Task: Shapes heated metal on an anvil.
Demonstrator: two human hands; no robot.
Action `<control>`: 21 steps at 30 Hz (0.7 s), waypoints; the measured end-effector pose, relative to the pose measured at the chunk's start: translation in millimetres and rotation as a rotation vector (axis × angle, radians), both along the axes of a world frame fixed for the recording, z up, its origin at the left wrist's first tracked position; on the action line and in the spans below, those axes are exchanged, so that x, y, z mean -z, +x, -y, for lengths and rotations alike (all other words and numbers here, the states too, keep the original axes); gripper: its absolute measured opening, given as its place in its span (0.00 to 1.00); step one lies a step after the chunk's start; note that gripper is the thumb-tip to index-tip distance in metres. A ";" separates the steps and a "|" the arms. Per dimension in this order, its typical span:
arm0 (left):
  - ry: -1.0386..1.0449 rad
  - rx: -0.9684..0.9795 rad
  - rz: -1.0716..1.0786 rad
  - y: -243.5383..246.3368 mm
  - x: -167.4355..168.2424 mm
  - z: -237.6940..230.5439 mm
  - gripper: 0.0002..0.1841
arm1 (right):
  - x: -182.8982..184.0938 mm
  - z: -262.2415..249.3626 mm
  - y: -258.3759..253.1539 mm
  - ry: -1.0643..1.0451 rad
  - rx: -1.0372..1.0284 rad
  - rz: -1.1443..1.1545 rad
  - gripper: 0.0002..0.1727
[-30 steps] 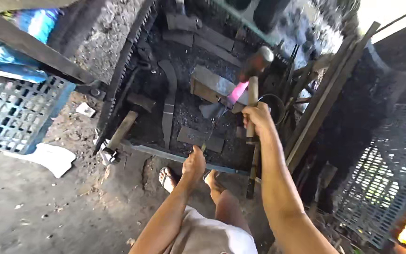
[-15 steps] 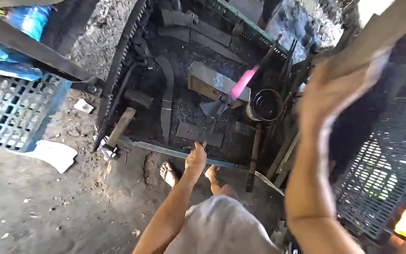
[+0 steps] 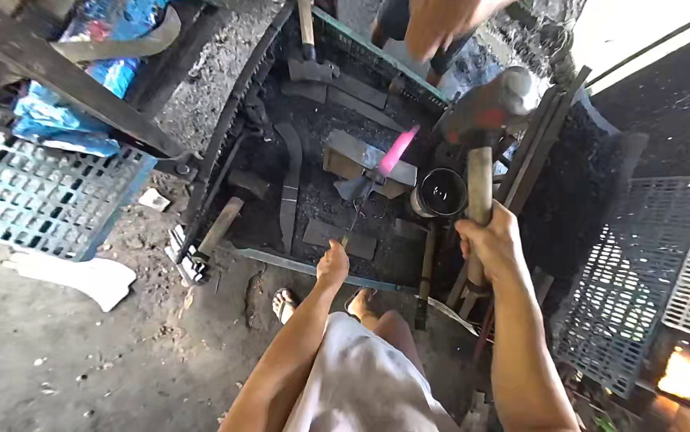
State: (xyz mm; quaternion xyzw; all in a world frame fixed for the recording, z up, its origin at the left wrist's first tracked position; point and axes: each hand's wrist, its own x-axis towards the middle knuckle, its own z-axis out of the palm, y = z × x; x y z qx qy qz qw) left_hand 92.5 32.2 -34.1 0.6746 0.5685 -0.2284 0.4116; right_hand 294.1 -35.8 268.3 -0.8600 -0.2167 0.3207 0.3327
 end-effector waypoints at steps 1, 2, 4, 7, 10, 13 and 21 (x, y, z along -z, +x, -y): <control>-0.002 0.004 -0.007 0.7 -2.0 -3.1 0.29 | -4.0 6.2 1.7 0.015 0.029 0.032 0.20; -0.005 0.008 -0.017 1.8 -3.5 -3.7 0.29 | -2.1 10.6 4.9 0.017 0.063 0.060 0.20; -0.012 0.011 -0.025 4.3 -5.8 -1.4 0.28 | 20.7 13.2 14.3 0.005 0.108 0.094 0.20; -0.003 -0.021 0.076 3.1 7.9 0.5 0.23 | 116.0 1.4 31.0 -0.068 0.128 0.109 0.25; 0.012 -0.057 0.273 -11.1 28.1 -2.8 0.30 | 229.7 -28.0 41.7 -0.247 0.132 0.019 0.31; 0.044 -0.022 0.286 -33.8 29.8 -5.2 0.30 | 205.5 -51.3 51.4 -0.187 0.155 -0.145 0.23; 0.013 -0.006 0.043 -36.6 41.0 -33.2 0.22 | -97.8 -12.3 58.8 0.240 -0.064 0.280 0.28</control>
